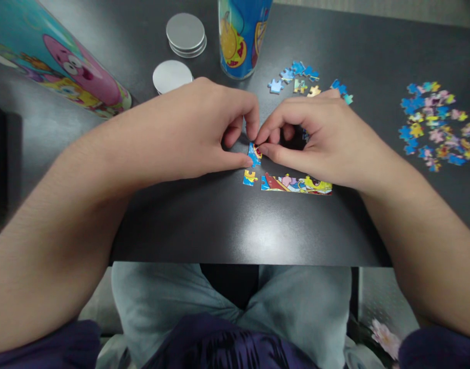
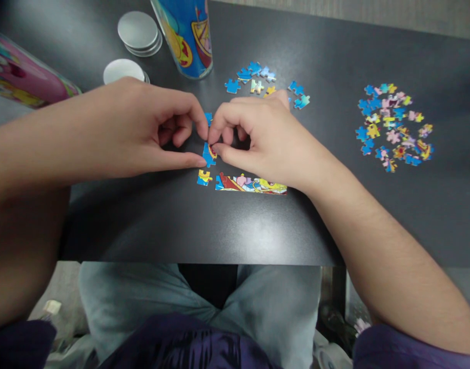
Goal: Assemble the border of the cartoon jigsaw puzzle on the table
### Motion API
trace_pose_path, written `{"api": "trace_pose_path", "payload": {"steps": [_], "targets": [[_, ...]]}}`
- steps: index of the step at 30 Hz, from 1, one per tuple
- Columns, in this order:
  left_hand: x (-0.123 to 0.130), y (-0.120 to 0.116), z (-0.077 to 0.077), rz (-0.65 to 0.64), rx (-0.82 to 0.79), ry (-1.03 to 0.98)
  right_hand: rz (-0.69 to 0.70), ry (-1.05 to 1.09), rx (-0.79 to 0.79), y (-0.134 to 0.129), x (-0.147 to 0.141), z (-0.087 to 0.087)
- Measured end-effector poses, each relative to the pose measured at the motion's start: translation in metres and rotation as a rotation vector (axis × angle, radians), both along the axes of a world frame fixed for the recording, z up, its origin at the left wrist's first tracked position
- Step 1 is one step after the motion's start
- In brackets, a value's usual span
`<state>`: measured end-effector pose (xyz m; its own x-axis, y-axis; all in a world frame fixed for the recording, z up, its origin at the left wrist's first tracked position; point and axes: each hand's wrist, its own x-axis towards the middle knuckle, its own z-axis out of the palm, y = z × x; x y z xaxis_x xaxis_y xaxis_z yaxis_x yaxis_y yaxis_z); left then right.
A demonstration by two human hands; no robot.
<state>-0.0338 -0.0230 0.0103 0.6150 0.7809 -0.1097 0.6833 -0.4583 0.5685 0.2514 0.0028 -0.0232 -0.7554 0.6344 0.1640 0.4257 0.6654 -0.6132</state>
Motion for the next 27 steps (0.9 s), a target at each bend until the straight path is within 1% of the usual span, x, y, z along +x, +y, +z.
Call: {"api": "trace_pose_path", "payload": {"steps": [5,10,16,19,22,24,27], "targets": [[-0.0025,0.0005,-0.0039,-0.012,0.027,0.002,-0.008,-0.021,-0.001,-0.0005,-0.0009,0.0022],[-0.0049,0.0029,-0.0045,-0.019,0.020,0.020,-0.010,-0.021,0.031,-0.0006,-0.0002,0.0019],[-0.0070,0.0025,-0.0050,-0.016,0.052,0.022,-0.014,-0.033,0.080,-0.0008,0.0035,0.0005],[-0.0077,0.0029,-0.0045,-0.018,0.060,0.023,-0.021,-0.028,0.079,-0.0006,0.0039,0.0009],[-0.0081,0.0043,-0.0043,-0.031,0.062,0.013,-0.054,-0.081,0.052,-0.0019,0.0022,0.0039],[-0.0081,0.0045,-0.0042,-0.072,0.052,0.007,-0.064,-0.112,0.035,-0.0029,0.0011,0.0059],[-0.0071,0.0026,-0.0042,-0.164,0.021,-0.030,-0.059,-0.093,0.048,-0.0034,0.0003,0.0065]]}}
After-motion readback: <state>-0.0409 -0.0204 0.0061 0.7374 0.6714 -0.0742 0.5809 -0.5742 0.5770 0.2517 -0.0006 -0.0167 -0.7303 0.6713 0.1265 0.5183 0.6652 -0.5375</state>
